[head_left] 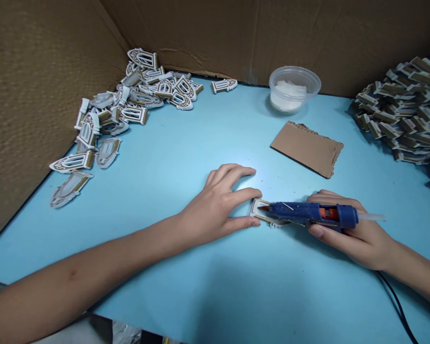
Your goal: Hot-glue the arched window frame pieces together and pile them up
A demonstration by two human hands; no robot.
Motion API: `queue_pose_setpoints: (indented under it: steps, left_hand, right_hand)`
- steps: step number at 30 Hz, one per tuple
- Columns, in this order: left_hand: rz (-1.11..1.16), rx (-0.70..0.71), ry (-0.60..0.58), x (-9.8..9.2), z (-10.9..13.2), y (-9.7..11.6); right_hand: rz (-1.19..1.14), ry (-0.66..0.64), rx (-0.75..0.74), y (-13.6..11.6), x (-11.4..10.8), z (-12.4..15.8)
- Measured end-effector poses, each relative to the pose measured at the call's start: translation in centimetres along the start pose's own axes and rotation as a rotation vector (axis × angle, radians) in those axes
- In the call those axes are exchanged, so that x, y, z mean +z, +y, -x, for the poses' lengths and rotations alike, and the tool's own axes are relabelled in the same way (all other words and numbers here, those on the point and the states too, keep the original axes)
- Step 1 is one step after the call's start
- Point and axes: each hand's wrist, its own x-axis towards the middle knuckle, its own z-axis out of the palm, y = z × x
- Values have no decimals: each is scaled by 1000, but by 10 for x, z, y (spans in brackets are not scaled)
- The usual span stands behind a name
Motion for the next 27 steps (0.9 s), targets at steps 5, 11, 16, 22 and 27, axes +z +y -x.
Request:
queue_pose_setpoints:
  steps: [5, 11, 16, 22, 27]
  left_hand:
    - [13, -3, 2, 0, 0, -1]
    - [4, 3, 3, 0, 0, 0]
    - [-5, 8, 7, 0, 0, -1]
    - [-6, 7, 6, 0, 0, -1]
    - [7, 2, 4, 0, 0, -1]
  right_hand:
    - [11, -6, -10, -1, 0, 0]
    - [2, -17, -19, 1, -1, -1]
    - [-5, -24, -4, 1, -1, 0]
    - [18, -12, -13, 0, 0, 0]
    - [20, -23, -11, 0, 0, 0]
